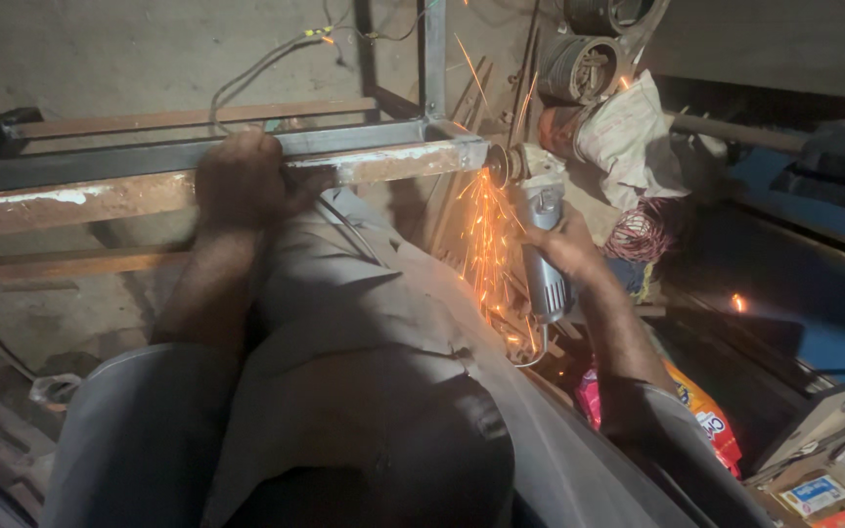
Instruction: The person uses an angle grinder to grind the welded joints of a metal frame, producing sparks as they work along the frame's corners. They reposition the grinder and steady the frame with the other hand while grinding different joints.
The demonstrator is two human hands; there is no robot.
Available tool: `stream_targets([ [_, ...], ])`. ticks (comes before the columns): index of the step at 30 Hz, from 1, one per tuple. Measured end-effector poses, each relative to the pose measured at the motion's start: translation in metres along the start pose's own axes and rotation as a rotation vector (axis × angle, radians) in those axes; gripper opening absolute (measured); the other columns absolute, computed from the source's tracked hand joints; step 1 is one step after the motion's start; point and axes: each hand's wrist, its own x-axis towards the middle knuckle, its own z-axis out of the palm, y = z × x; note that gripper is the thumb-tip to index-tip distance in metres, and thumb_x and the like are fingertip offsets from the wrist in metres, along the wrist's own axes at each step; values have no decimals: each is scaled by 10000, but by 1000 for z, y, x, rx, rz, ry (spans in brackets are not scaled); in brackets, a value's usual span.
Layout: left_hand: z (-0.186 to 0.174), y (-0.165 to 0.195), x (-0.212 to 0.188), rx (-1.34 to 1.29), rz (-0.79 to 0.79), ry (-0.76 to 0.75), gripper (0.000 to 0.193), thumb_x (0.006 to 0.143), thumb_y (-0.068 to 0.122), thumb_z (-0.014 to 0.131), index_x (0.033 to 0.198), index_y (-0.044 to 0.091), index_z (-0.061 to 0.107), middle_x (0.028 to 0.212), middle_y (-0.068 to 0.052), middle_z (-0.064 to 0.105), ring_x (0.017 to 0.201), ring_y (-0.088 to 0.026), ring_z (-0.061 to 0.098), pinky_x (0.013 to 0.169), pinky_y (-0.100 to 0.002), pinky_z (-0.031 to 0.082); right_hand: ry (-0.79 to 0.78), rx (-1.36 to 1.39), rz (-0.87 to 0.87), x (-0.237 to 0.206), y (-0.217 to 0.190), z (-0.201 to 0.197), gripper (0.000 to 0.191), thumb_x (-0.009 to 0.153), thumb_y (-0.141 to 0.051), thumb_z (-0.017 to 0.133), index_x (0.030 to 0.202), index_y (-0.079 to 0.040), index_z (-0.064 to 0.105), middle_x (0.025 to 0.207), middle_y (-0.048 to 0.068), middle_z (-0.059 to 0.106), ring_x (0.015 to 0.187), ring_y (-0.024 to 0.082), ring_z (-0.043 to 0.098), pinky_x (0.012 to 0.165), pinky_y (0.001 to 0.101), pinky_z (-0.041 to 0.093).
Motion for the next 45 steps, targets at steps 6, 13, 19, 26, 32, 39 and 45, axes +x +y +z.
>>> stream_targets([
  [6, 1, -2, -1, -7, -3, -6, 741, 858, 773, 745, 707, 67, 580, 712, -108, 568, 674, -301, 636, 627, -450, 512, 8, 49, -27, 6, 11, 1, 593, 712, -159, 833, 1238, -14, 600, 1052, 79, 724, 908, 172, 689, 802, 332, 566],
  [13, 7, -8, -4, 7, 40, 57, 757, 888, 792, 720, 722, 69, 573, 712, -102, 567, 669, -295, 638, 632, -441, 517, -72, 115, -103, 24, 45, -5, 509, 757, -169, 825, 1207, -19, 642, 1058, 52, 726, 914, 131, 682, 797, 315, 567],
  [19, 4, -7, -3, 20, 13, 23, 785, 866, 822, 719, 705, 66, 579, 700, -110, 574, 661, -297, 645, 628, -442, 524, -35, 91, -90, 30, 52, -6, 489, 809, -216, 826, 1235, -41, 661, 1080, 34, 733, 930, 117, 670, 808, 290, 550],
  [26, -6, -5, 3, 60, -62, -111, 749, 825, 801, 705, 783, 54, 673, 803, -142, 649, 778, -340, 684, 697, -481, 545, -35, 128, -107, 10, 12, 7, 483, 826, -185, 797, 1270, -46, 669, 1110, 8, 734, 962, 102, 678, 804, 291, 552],
  [32, -6, -7, 3, 80, -90, -146, 795, 822, 842, 678, 789, 48, 677, 815, -150, 652, 781, -356, 682, 694, -494, 543, 32, 131, 103, -7, -7, 11, 480, 809, -154, 762, 1272, -124, 642, 1053, -24, 715, 894, 94, 661, 715, 312, 547],
  [39, 7, -17, -3, 41, -82, -150, 786, 850, 826, 682, 753, 47, 656, 772, -151, 624, 741, -354, 664, 654, -493, 533, -12, 90, -37, 11, 15, 9, 443, 826, -161, 791, 1249, -87, 677, 1056, 1, 723, 916, 104, 670, 760, 309, 551],
  [45, 13, -20, -7, 11, -44, -103, 771, 857, 804, 686, 786, 36, 678, 820, -170, 654, 803, -374, 681, 706, -501, 546, -68, 87, -84, 19, 27, 6, 428, 825, -165, 810, 1197, -23, 655, 1068, 42, 714, 918, 130, 672, 775, 311, 561],
])
